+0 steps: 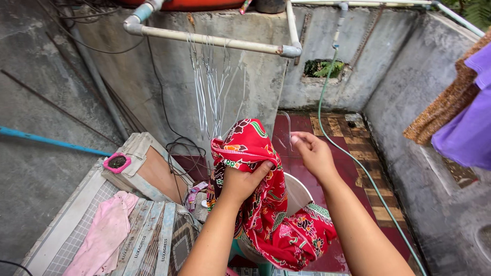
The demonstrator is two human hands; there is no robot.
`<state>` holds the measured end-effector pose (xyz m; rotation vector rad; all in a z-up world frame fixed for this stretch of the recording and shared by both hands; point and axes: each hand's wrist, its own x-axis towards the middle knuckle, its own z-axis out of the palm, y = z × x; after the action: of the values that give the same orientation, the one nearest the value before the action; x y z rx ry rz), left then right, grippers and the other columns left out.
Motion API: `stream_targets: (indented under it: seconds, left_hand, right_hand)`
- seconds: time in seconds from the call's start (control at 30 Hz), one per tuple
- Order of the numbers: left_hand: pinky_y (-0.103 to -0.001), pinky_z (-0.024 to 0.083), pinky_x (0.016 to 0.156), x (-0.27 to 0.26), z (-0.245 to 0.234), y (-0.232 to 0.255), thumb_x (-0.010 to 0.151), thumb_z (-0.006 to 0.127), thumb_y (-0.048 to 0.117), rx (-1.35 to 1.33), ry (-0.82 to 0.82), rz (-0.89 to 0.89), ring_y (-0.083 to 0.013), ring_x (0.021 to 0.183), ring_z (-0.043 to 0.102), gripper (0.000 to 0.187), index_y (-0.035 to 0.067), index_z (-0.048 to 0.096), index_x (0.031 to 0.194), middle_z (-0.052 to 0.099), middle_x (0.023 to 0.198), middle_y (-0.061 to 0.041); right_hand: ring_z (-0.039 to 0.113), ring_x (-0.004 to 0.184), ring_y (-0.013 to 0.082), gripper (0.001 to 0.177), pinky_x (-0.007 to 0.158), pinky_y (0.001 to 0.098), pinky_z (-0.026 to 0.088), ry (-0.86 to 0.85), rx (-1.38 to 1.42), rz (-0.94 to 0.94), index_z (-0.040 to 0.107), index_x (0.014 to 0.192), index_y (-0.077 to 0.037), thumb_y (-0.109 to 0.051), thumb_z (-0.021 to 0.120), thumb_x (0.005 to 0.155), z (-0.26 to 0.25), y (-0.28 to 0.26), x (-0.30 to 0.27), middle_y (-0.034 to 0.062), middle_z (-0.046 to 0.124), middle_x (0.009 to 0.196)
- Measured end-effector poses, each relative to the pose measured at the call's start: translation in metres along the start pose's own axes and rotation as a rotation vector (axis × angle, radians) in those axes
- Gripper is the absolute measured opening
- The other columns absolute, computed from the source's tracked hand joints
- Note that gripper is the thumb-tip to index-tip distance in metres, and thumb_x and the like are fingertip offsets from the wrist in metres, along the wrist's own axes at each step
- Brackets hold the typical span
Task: The person removes wet clothes from a bucket one at a time, wrings them out by hand, and hangs each item on a wire hanger or a circular drying rack on a balcony.
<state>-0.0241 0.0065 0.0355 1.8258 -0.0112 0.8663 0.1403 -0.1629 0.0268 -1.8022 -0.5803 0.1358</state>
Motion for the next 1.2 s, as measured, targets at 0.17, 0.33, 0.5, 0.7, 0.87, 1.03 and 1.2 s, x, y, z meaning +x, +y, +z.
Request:
stream_targets:
  seconds: [0.17,0.33,0.5,0.7,0.87,1.03,1.2]
  left_hand:
    - [-0.035,0.058,0.083,-0.011,-0.002,0.000,0.088,0.081,0.031,0.069,-0.025,0.051,-0.0209,0.096,0.076,0.029,0.007,0.076,0.103,0.079,0.101,-0.006]
    - [-0.035,0.058,0.085,-0.024,-0.003,-0.007,0.090,0.080,0.031,-0.073,-0.014,0.051,-0.0213,0.096,0.076,0.029,0.007,0.075,0.105,0.078,0.102,-0.006]
    - [-0.036,0.059,0.085,-0.041,-0.010,-0.019,0.089,0.081,0.029,-0.024,0.005,-0.042,-0.0215,0.095,0.076,0.028,0.006,0.075,0.105,0.078,0.102,-0.006]
    - [-0.036,0.058,0.087,-0.061,-0.020,-0.029,0.090,0.079,0.025,-0.055,0.062,-0.015,-0.0214,0.097,0.075,0.027,0.004,0.073,0.106,0.077,0.104,-0.007]
    - [-0.035,0.057,0.088,-0.054,-0.032,-0.028,0.093,0.076,0.020,-0.038,0.135,0.016,-0.0217,0.098,0.074,0.022,0.004,0.072,0.107,0.076,0.104,-0.007]
    - [-0.034,0.057,0.087,-0.035,-0.042,-0.021,0.094,0.075,0.017,-0.037,0.246,0.076,-0.0210,0.094,0.074,0.019,0.002,0.072,0.106,0.076,0.102,-0.007]
    - [-0.033,0.057,0.085,-0.014,-0.054,-0.008,0.095,0.073,0.015,-0.039,0.340,0.095,-0.0190,0.093,0.074,0.018,0.001,0.071,0.106,0.076,0.102,-0.006]
  right_hand:
    - [0.054,0.077,0.0206,0.059,0.067,0.0358,0.047,0.011,0.000,0.145,0.072,0.143,-0.009,-0.051,0.049,0.108,-0.018,0.040,-0.015,0.0118,0.065,0.108]
    - [0.054,0.127,0.0243,0.069,0.106,0.0371,0.041,-0.465,-0.305,0.217,0.031,0.160,-0.020,-0.059,0.037,0.104,0.053,0.151,-0.057,0.0140,0.059,0.140]
    - [0.068,0.109,0.0230,0.060,0.092,0.0390,0.055,-0.494,-0.067,0.629,0.048,0.148,-0.021,-0.047,0.056,0.095,0.085,0.218,-0.125,0.0069,0.068,0.135]
    - [0.062,0.073,0.0142,0.032,0.070,0.0326,0.053,-0.161,-0.309,0.180,0.078,0.111,-0.009,-0.033,0.061,0.099,0.054,0.189,-0.103,0.0087,0.070,0.081]
    - [0.051,0.065,0.0086,0.033,0.059,0.0262,0.042,0.036,0.094,0.117,0.072,0.123,-0.005,-0.022,0.049,0.107,0.019,0.083,-0.047,-0.0010,0.060,0.076]
    - [0.045,0.057,0.0062,0.033,0.049,0.0252,0.037,0.054,0.073,-0.139,0.067,0.129,-0.004,-0.021,0.049,0.108,0.016,-0.020,0.044,-0.0030,0.053,0.069]
    - [0.061,0.057,0.0178,0.031,0.055,0.0355,0.048,0.191,-0.181,-0.154,0.070,0.123,-0.003,-0.023,0.054,0.104,0.050,-0.062,0.171,0.0076,0.066,0.070]
